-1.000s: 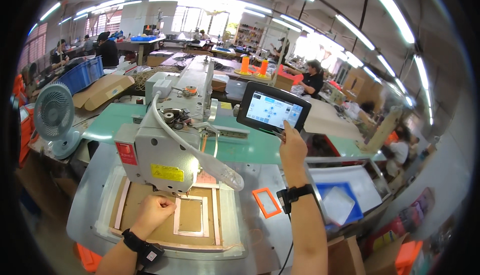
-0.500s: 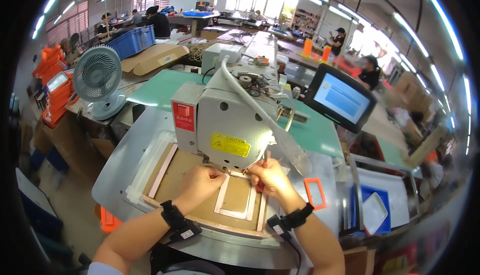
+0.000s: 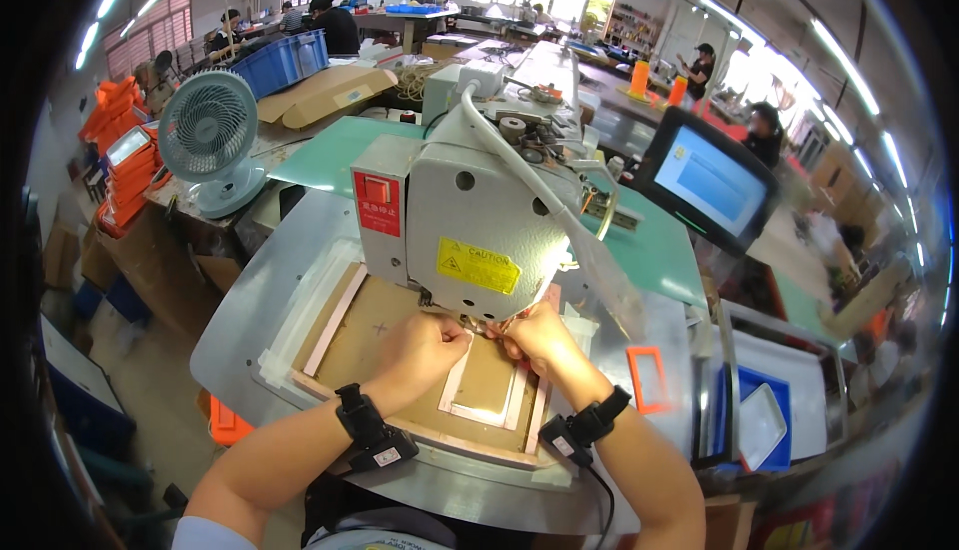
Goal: Using an automated industrial sewing machine to sew patches and windows onto a leather first-aid kit bag.
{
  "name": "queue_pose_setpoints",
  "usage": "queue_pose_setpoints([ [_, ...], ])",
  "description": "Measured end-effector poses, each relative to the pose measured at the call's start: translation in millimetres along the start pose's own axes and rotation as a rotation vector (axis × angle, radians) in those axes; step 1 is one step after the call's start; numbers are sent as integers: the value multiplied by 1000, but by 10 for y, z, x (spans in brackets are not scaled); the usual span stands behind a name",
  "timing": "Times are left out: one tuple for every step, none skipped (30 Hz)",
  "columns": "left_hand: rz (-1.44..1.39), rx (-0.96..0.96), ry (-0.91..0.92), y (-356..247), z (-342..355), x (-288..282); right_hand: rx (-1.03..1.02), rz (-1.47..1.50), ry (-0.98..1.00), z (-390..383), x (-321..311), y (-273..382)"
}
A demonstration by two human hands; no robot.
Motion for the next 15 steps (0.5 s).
queue_pose_setpoints([
  [0, -4, -3, 8, 0, 2, 6, -27, 8, -16, 28, 26],
  [-2, -5, -6, 10, 0, 3, 11, -55, 15, -40, 49, 60],
  [-4, -6, -6, 12, -1, 2, 16, -83, 22, -46, 60, 74],
  [-6, -8, -7, 13, -4, -2, 28, -74, 18, -34, 59, 64],
  [-11, -7, -6, 8, -4, 3, 41, -67, 11, -27, 43, 52],
  [-20, -3, -2, 0, -8, 0, 53, -59, 5, -21, 33, 43],
  [-29, 0, 1, -10, -15, -11, 52, -61, 12, -20, 33, 46],
  [-37, 2, 4, -16, -19, -14, 53, -62, 19, -19, 34, 46],
  [-36, -3, 5, -22, -23, -22, 54, -63, 27, -16, 37, 46],
  [-35, -10, 4, -29, -26, -33, 50, -63, 38, -9, 44, 45],
  [-36, -15, 5, -29, -23, -32, 46, -64, 45, -5, 46, 44],
  [-30, -13, -2, -21, -17, -26, 42, -65, 55, -2, 52, 44],
  [-24, -11, -10, -10, -11, -21, 39, -62, 57, -4, 61, 48],
  [-20, -7, -17, -10, -5, -17, 35, -61, 56, -17, 65, 65],
  [-17, -7, -18, -20, -6, -23, 31, -61, 56, -22, 68, 75],
])
Point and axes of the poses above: each hand's wrist, its own z-axis towards the middle knuckle, its own x-axis out of the palm, y = z × x, the point moved 4 cm from there along z, towards the middle knuckle, and after that the axes turned 4 degrees about -x, right-handed, at the moved point
